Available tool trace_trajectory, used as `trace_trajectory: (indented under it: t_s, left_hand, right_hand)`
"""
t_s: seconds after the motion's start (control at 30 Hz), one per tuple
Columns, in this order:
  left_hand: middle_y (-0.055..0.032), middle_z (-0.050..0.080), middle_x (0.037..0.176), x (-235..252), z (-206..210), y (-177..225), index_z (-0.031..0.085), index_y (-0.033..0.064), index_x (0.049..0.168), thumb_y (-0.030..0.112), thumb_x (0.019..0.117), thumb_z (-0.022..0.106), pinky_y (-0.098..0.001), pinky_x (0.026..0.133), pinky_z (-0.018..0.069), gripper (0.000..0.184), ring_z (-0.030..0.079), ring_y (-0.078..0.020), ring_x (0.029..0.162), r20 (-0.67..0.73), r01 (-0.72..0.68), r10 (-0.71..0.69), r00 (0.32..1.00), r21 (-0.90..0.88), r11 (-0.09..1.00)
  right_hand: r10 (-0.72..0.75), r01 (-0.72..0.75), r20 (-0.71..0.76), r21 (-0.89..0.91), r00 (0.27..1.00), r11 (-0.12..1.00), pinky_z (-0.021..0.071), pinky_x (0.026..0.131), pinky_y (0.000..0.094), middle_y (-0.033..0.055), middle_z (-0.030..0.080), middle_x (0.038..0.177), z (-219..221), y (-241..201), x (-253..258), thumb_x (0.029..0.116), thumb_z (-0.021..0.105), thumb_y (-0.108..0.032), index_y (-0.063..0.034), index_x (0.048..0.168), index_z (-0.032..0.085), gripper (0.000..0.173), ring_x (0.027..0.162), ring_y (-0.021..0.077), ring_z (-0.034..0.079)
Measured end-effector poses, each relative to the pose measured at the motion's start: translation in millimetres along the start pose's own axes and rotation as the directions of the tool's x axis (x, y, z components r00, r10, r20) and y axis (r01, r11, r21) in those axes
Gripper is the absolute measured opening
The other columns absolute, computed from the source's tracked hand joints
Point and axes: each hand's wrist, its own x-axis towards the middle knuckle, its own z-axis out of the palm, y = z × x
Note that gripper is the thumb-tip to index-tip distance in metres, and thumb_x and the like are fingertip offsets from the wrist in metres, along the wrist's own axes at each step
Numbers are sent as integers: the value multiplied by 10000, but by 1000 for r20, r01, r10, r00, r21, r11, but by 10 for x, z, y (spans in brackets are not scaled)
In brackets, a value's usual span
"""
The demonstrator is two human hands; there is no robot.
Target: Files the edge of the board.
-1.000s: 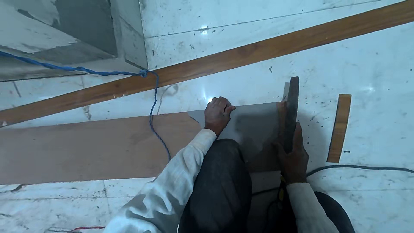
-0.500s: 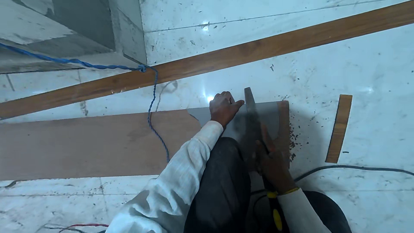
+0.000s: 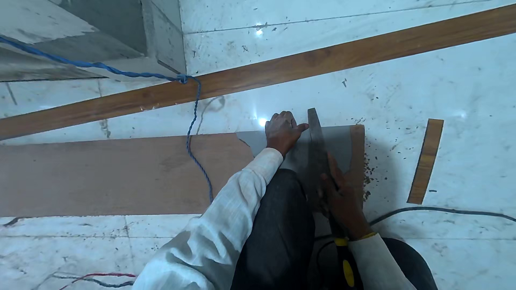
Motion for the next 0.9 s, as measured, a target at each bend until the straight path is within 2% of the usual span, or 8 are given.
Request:
trace_trajectory:
  t_s: [0.23, 0.4, 0.5, 0.63, 0.9]
  left_hand:
    - [-170, 660, 1147, -3, 10, -36, 673, 2, 967, 423, 997, 665, -551, 960, 409, 422, 578, -342, 1169, 2, -31, 31, 1000, 35, 999]
    - [-173, 681, 1072, -9, 84, -168, 683, -8, 950, 429, 996, 655, -527, 892, 447, 440, 620, -344, 1077, -96, -173, 179, 979, 65, 983]
    - [-167, 680, 1037, -3, 94, -195, 680, -9, 940, 419, 992, 663, -518, 870, 450, 432, 625, -335, 1042, -115, -196, 200, 973, 45, 980]
    - [-162, 683, 1011, -3, 106, -217, 671, -8, 908, 411, 990, 663, -511, 856, 444, 427, 628, -327, 1017, -138, -223, 225, 965, 30, 974]
    - [-194, 687, 1028, 9, 137, -248, 671, -35, 930, 380, 1023, 615, -532, 852, 454, 428, 638, -363, 1035, -159, -273, 281, 946, 71, 959]
  right_hand:
    - [-16, 16, -6, -87, 1000, 996, 425, 394, 322, 49, 509, 676, 32, 16, 3, 1107, 398, -191, -220, 1648, 203, 576, 437, 148, 442]
    - [-34, 34, 8, 22, 999, 999, 398, 351, 278, 14, 480, 641, 28, 63, 16, 1103, 383, -173, -213, 1646, 199, 575, 396, 111, 409]
    - [-18, 15, 29, 90, 999, 996, 390, 341, 253, 1, 472, 630, 7, 49, 21, 1099, 386, -173, -228, 1647, 198, 581, 387, 92, 401]
    - [-21, 18, 33, 97, 999, 995, 397, 342, 242, -12, 459, 617, 0, 30, 16, 1095, 382, -160, -207, 1645, 198, 582, 387, 82, 412]
    - [-47, 44, -30, -96, 998, 994, 415, 368, 300, 29, 475, 617, 42, 39, 27, 1092, 410, -151, -179, 1641, 221, 581, 404, 128, 429]
